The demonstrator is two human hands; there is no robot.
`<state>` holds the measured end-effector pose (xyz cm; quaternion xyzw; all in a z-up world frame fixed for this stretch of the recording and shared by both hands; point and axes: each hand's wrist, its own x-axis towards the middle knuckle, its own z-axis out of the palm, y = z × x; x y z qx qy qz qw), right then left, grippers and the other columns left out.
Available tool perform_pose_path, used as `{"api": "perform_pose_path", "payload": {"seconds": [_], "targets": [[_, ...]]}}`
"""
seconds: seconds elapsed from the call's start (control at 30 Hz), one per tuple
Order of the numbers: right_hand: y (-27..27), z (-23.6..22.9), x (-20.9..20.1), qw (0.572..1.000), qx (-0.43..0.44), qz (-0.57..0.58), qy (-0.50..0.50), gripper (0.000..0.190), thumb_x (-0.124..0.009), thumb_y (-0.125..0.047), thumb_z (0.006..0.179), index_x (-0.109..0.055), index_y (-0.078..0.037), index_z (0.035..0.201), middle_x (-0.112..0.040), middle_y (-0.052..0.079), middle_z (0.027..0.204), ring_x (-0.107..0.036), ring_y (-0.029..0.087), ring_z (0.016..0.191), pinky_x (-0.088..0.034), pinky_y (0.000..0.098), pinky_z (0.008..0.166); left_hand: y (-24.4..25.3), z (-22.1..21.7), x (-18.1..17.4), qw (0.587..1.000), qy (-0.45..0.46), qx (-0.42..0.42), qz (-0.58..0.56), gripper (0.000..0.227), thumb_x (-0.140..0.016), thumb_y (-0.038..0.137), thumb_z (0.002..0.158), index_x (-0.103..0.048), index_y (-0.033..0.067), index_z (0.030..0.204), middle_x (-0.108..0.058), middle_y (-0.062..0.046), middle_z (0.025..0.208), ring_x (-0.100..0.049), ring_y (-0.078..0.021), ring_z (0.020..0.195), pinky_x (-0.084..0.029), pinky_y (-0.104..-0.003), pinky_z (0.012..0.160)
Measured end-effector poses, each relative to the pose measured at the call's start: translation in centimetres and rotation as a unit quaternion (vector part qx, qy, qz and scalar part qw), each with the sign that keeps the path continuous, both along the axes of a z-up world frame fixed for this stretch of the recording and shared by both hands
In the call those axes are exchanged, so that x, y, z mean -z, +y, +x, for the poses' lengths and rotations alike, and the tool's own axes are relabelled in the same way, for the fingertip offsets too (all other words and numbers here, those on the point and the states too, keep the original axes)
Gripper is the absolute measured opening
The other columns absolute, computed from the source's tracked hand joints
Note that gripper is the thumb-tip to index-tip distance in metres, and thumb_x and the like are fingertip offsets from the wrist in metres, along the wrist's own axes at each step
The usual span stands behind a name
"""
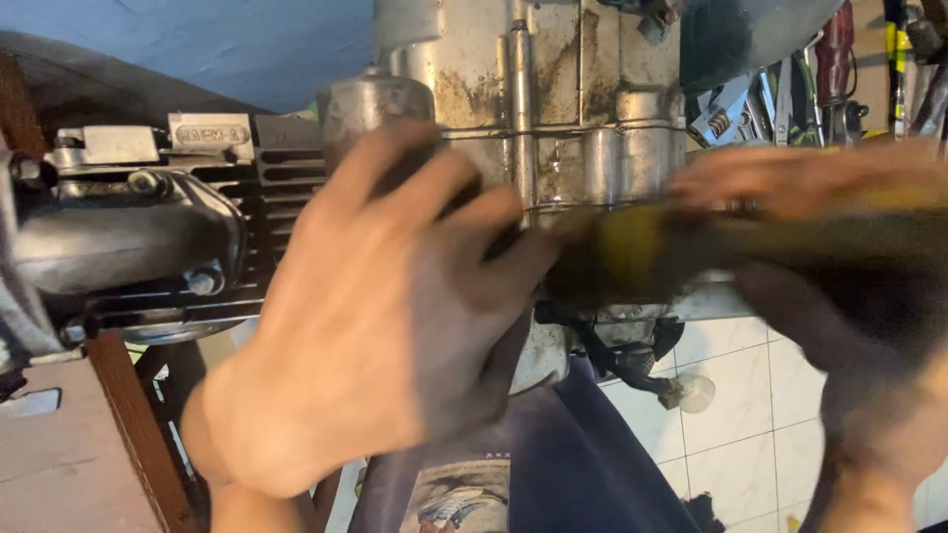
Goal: The person scrubs a metallic engine casing with a toothbrush and a cleaning solution. They then apply a liquid from a green bottle and scrub the surface with a yellow brush, repeating the process to clean the engine part.
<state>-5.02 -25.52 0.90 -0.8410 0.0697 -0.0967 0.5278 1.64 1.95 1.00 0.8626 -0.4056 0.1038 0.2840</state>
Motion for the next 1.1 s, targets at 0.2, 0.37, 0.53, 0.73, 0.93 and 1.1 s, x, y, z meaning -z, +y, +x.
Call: {"api": "perform_pose_path", "payload": {"seconds": [0.2, 0.37, 0.53, 0.73, 0.93, 1.1], "targets": [[-2.1, 7.9, 0.3, 0.902, -0.424, -0.079, -0.011, 0.039, -0.068, -0.002, 0.092, -0.044, -0.002, 0.122, -0.065, 0.015, 0.114, -0.070, 0.026, 0.117, -0.064, 0.0375, 0.094, -0.5, 2.8, -0.5, 0.992, 0.069, 0.099, -0.020, 0.048, -0.081, 0.022, 0.064, -0.073, 0.0033, 0.107, -0.064, -0.015, 0.094, -0.060, -0.0374, 0.097, -0.043, -0.053, 0.084], [-2.0, 8.6, -0.7, 0.920, -0.386, -0.048, -0.056, 0.037, -0.064, 0.005, 0.094, -0.043, -0.002, 0.123, -0.062, 0.015, 0.118, -0.065, 0.023, 0.120, -0.060, 0.0384, 0.105, -0.1, 1.2, -2.1, 0.997, -0.038, -0.001, 0.072, 0.044, -0.076, 0.023, 0.067, -0.074, 0.0078, 0.109, -0.069, -0.008, 0.099, -0.063, -0.0325, 0.100, -0.044, -0.048, 0.084], [-2.8, 7.7, 0.7, 0.889, -0.457, 0.010, -0.024, 0.044, -0.070, -0.002, 0.092, -0.045, -0.007, 0.128, -0.065, 0.015, 0.120, -0.066, 0.023, 0.121, -0.058, 0.0404, 0.109, 0.9, 0.6, -1.2, 0.999, -0.030, 0.012, 0.021, 0.017, -0.076, 0.019, 0.084, -0.074, 0.0068, 0.095, -0.068, -0.008, 0.092, -0.063, -0.0297, 0.098, -0.044, -0.050, 0.102], [-12.8, 17.7, 10.1, 0.835, -0.532, 0.038, -0.135, 0.044, -0.055, -0.039, 0.110, -0.048, -0.006, 0.138, -0.055, 0.023, 0.132, -0.055, 0.033, 0.125, -0.043, 0.0472, 0.110, -0.1, 0.7, -1.5, 0.999, -0.027, 0.035, 0.015, 0.015, -0.076, 0.017, 0.086, -0.074, 0.0046, 0.094, -0.069, -0.009, 0.094, -0.062, -0.0293, 0.099, -0.042, -0.052, 0.106], [-15.3, 10.3, 11.5, 0.723, -0.628, 0.284, -0.049, 0.039, -0.059, -0.037, 0.111, -0.050, -0.009, 0.136, -0.064, 0.022, 0.131, -0.066, 0.039, 0.131, -0.051, 0.0562, 0.115, -2.1, 2.1, -2.9, 0.992, -0.065, 0.044, 0.095, 0.017, -0.073, 0.023, 0.094, -0.075, 0.0082, 0.101, -0.070, -0.007, 0.097, -0.064, -0.0284, 0.097, -0.045, -0.049, 0.099], [-8.2, 4.3, 6.4, 0.964, -0.238, 0.119, -0.012, 0.026, -0.063, -0.015, 0.107, -0.049, -0.010, 0.129, -0.063, 0.011, 0.111, -0.071, 0.022, 0.109, -0.063, 0.0353, 0.096, -4.5, 3.5, -3.2, 0.984, -0.099, 0.065, 0.130, 0.020, -0.069, 0.027, 0.100, -0.073, 0.0092, 0.108, -0.070, -0.007, 0.096, -0.065, -0.0281, 0.095, -0.046, -0.048, 0.093]]}}
